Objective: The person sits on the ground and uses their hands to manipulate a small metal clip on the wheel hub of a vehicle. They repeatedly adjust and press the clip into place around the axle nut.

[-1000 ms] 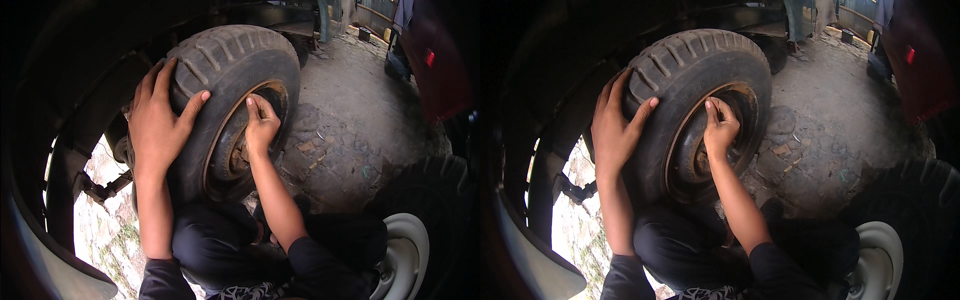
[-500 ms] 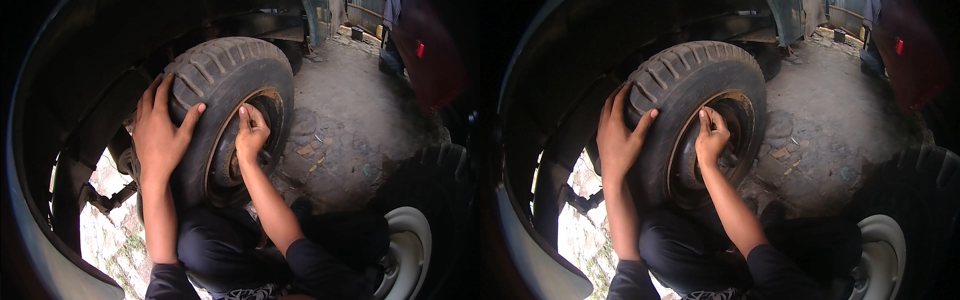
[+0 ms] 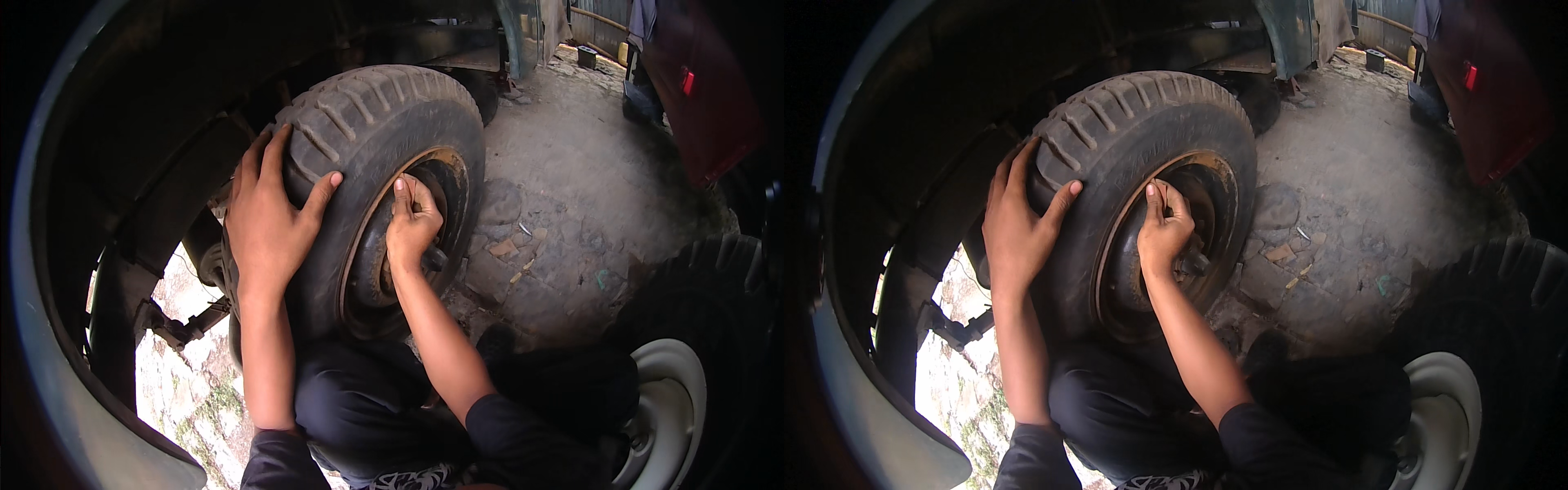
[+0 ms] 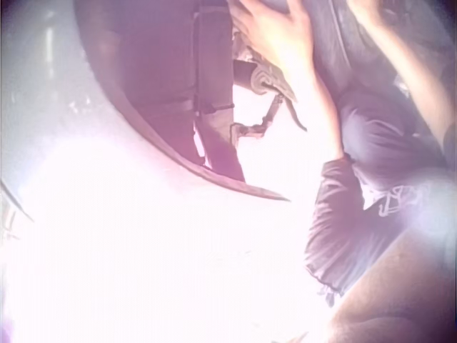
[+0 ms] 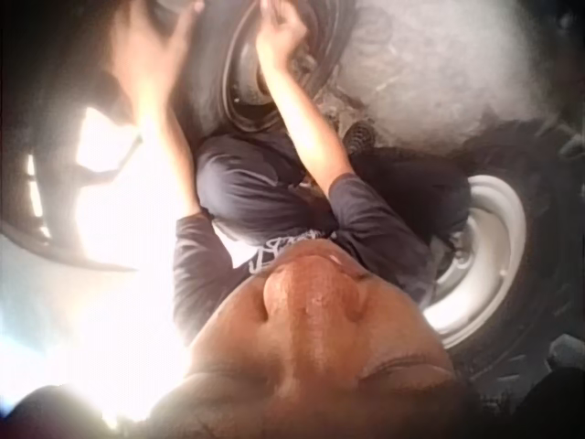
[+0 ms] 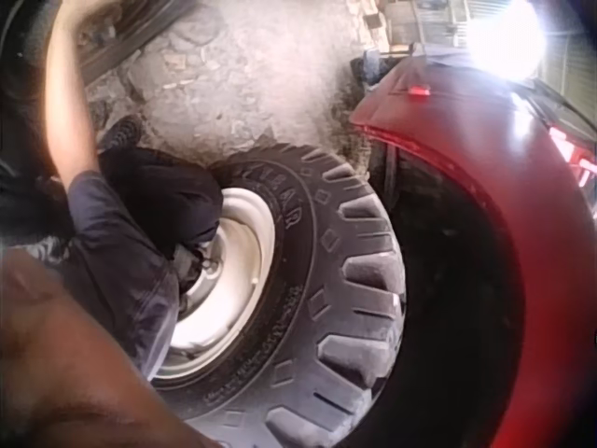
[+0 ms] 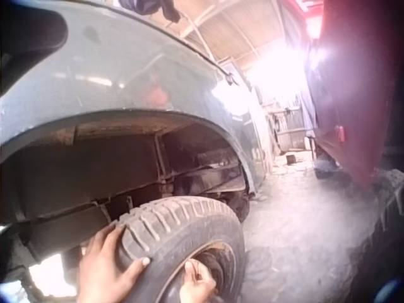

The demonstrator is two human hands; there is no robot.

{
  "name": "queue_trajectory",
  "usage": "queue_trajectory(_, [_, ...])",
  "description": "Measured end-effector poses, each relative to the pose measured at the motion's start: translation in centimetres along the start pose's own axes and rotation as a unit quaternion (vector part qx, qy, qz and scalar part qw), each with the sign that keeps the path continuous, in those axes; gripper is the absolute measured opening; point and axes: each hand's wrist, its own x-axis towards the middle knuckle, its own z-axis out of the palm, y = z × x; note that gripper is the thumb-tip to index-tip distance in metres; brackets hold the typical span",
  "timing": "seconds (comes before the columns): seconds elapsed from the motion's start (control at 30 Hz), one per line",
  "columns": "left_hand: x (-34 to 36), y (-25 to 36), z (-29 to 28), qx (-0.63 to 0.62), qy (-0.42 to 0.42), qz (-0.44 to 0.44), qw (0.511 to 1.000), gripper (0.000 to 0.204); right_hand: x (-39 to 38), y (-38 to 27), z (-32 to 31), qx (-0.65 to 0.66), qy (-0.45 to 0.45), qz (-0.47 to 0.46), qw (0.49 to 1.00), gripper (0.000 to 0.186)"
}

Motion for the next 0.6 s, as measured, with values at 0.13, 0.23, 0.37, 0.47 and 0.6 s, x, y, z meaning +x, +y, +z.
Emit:
queue_trajectory(0.13, [-0.2,-0.2,-0.1,-0.004,0.002,0.000,1.000,0.078,1.3,-1.7,0.2,0.073,0.009,0.065,0.995,0.029])
queue_trajectory(0.23, [-0.1,0.2,0.2,-0.007,-0.002,-0.004,1.000,0.078,0.5,-1.0,0.1,0.078,0.015,0.030,0.996,0.028])
queue_trajectory(0.37, [0.0,-0.1,0.0,-0.002,-0.003,-0.006,1.000,0.079,0.6,-2.1,-0.1,0.058,0.006,0.066,0.996,0.024])
queue_trajectory(0.47, [0.1,-0.2,0.2,-0.014,0.002,0.000,1.000,0.078,1.2,-1.8,0.3,0.073,0.014,0.061,0.995,0.026])
queue_trajectory(0.6, [0.2,-0.1,0.1,-0.011,0.005,-0.001,1.000,0.078,-0.2,0.1,-0.1,-0.009,-0.017,0.010,1.000,0.029])
